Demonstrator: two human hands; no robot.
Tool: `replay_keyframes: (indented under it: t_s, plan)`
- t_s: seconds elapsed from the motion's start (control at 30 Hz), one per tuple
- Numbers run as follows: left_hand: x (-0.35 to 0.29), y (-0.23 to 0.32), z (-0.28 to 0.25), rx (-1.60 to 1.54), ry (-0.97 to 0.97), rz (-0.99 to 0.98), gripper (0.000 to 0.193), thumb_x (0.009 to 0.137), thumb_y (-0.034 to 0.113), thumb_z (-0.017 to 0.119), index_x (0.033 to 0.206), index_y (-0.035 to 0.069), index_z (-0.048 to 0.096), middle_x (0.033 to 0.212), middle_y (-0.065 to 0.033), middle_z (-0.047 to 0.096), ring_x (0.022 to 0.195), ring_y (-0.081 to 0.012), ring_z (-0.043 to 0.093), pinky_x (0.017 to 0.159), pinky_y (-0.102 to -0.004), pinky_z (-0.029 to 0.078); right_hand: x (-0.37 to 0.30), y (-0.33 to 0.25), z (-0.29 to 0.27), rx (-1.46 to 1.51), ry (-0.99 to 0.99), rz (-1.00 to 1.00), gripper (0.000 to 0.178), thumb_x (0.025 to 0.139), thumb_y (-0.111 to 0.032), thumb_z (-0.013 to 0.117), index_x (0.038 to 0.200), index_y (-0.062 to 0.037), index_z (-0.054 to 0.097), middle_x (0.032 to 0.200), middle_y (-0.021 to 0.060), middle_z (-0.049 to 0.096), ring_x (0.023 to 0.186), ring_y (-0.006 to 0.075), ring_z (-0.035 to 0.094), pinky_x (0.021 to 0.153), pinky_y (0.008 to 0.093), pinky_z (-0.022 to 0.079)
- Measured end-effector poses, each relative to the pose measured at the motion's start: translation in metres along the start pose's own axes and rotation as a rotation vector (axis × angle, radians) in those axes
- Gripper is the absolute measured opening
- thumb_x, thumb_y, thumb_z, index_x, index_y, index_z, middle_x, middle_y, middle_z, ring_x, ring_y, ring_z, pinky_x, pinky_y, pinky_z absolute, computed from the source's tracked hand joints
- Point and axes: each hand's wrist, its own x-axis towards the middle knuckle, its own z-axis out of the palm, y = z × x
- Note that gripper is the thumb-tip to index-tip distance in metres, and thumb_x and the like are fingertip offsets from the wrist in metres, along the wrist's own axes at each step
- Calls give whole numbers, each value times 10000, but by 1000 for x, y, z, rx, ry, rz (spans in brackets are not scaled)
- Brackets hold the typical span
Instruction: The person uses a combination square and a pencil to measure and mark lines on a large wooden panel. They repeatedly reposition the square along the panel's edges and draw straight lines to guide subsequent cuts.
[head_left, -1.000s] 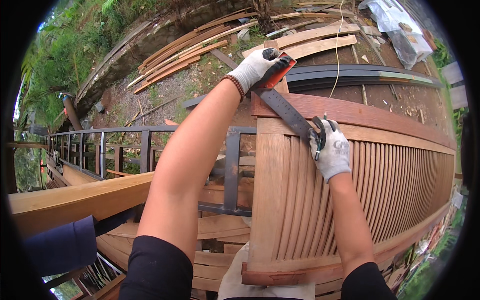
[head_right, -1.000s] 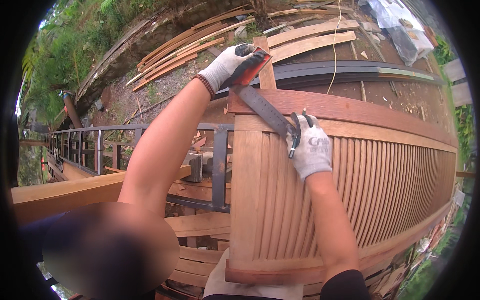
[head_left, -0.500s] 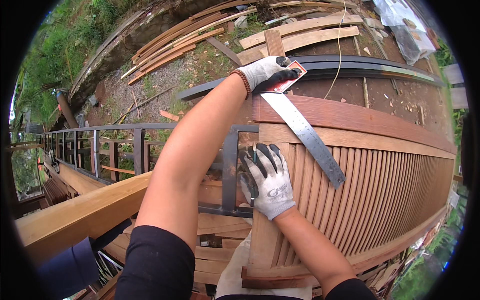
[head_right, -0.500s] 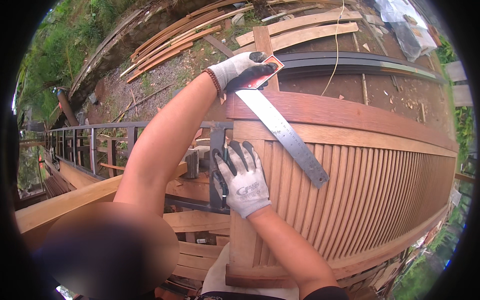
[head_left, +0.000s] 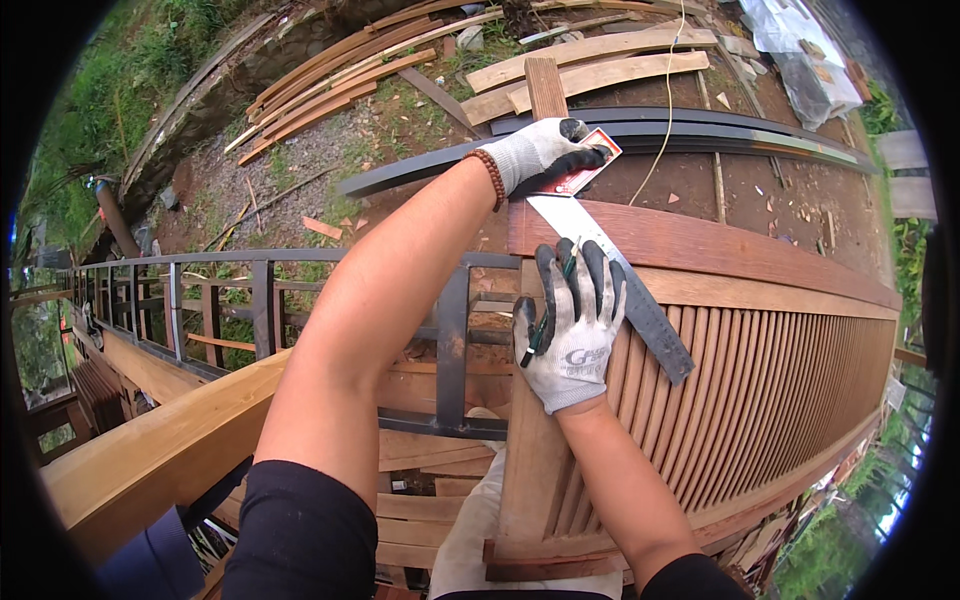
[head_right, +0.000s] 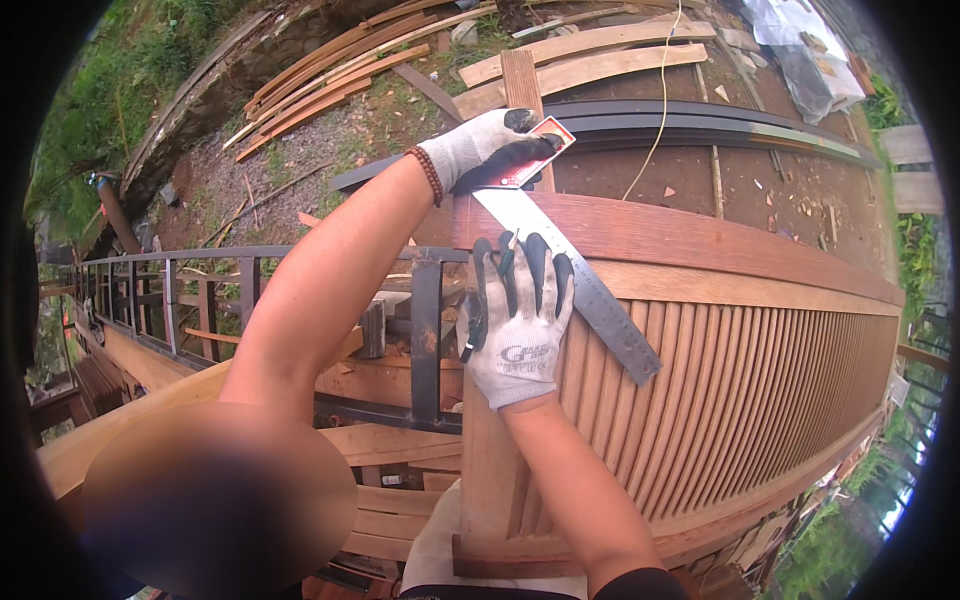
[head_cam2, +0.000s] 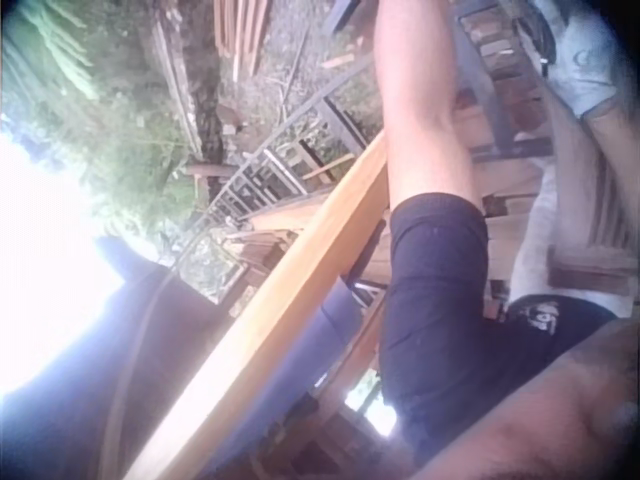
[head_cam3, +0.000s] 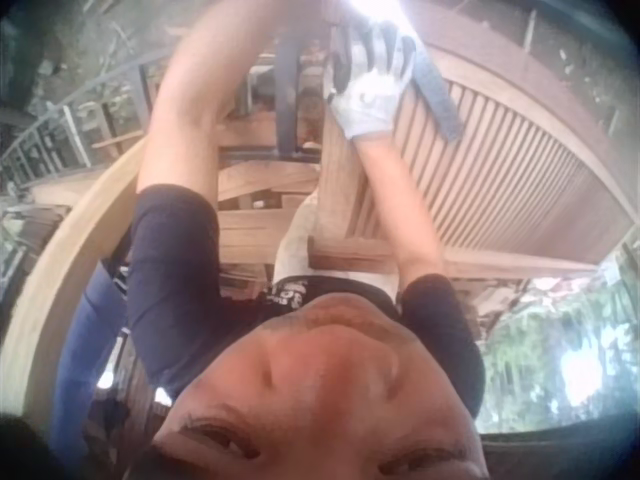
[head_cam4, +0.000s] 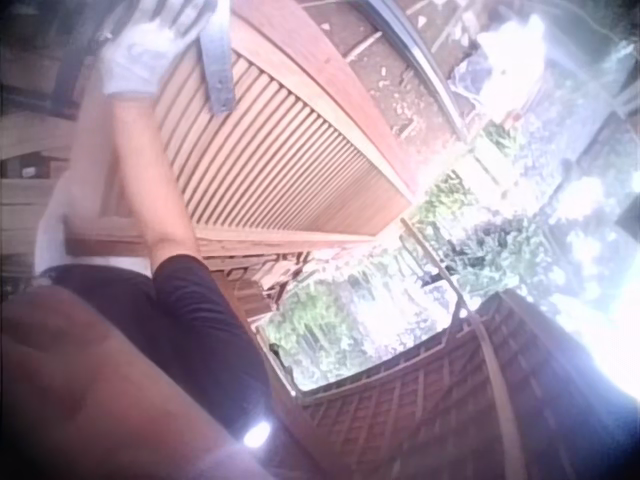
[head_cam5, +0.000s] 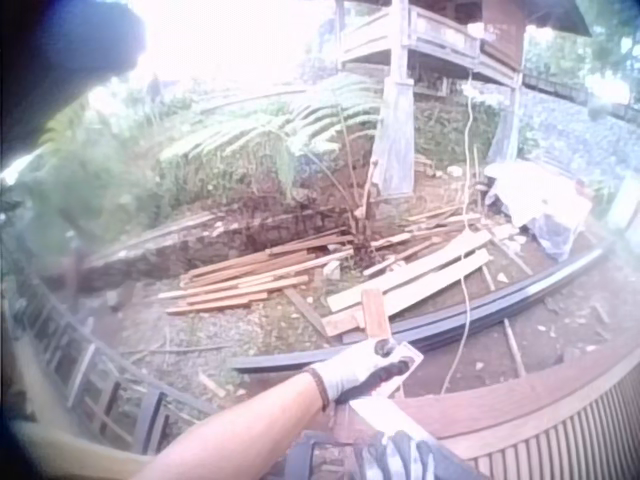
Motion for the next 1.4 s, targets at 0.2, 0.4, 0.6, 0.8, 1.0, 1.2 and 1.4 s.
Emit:
replay_keyframes:
  t_s: [0.2,0.4,0.6,0.8,1.0,1.2,1.4]
  plan:
    - [4,-18,-1,94,-51,99,384,998,437,593,1072,72,685,975,-161,692,953,-324,664,868,-378,508,7,-1,6,-19,-113,43,697,922,-268,599,1561,-107,375,1623,219,293,1517,436,224,1236,619,114]
    - [10,-27,6,30,-47,179,414,1034,455,533,1085,82,706,989,-172,675,971,-349,653,866,-398,500,10,0,7,-22,-125,51,702,923,-267,596,1566,-106,365,1631,228,275,1522,434,214,1241,612,115]
    - [13,-18,5,-111,-67,17,373,968,423,692,982,51,661,855,-54,695,740,-121,643,668,-289,540,10,0,6,-32,-119,66,711,908,-261,612,1561,-108,376,1628,215,293,1518,428,231,1239,610,131]
    - [-7,3,-16,47,-191,-11,463,968,503,659,1053,48,682,877,-45,686,760,-99,595,680,-288,493,10,2,6,-34,-114,62,723,889,-270,632,1556,-121,395,1625,207,305,1517,422,238,1237,613,136]
    - [-15,-5,-14,59,-186,-6,526,954,541,663,1099,36,686,923,-48,696,799,-110,585,732,-294,494,7,1,7,-27,-114,71,710,892,-281,631,1551,-132,413,1618,201,319,1518,418,239,1237,612,137]
    - [-15,-6,-13,33,-180,51,560,960,620,602,1009,69,694,851,-119,699,742,-216,594,732,-362,489,9,1,8,4,-74,58,712,879,-231,654,1537,-115,408,1606,192,349,1503,418,269,1220,619,151]
    - [-18,-3,-10,33,-142,-58,553,943,612,637,1004,68,712,831,-88,685,739,-174,569,722,-333,481,8,1,7,5,-101,82,722,875,-215,667,1541,-126,400,1617,187,339,1502,416,276,1212,623,154]
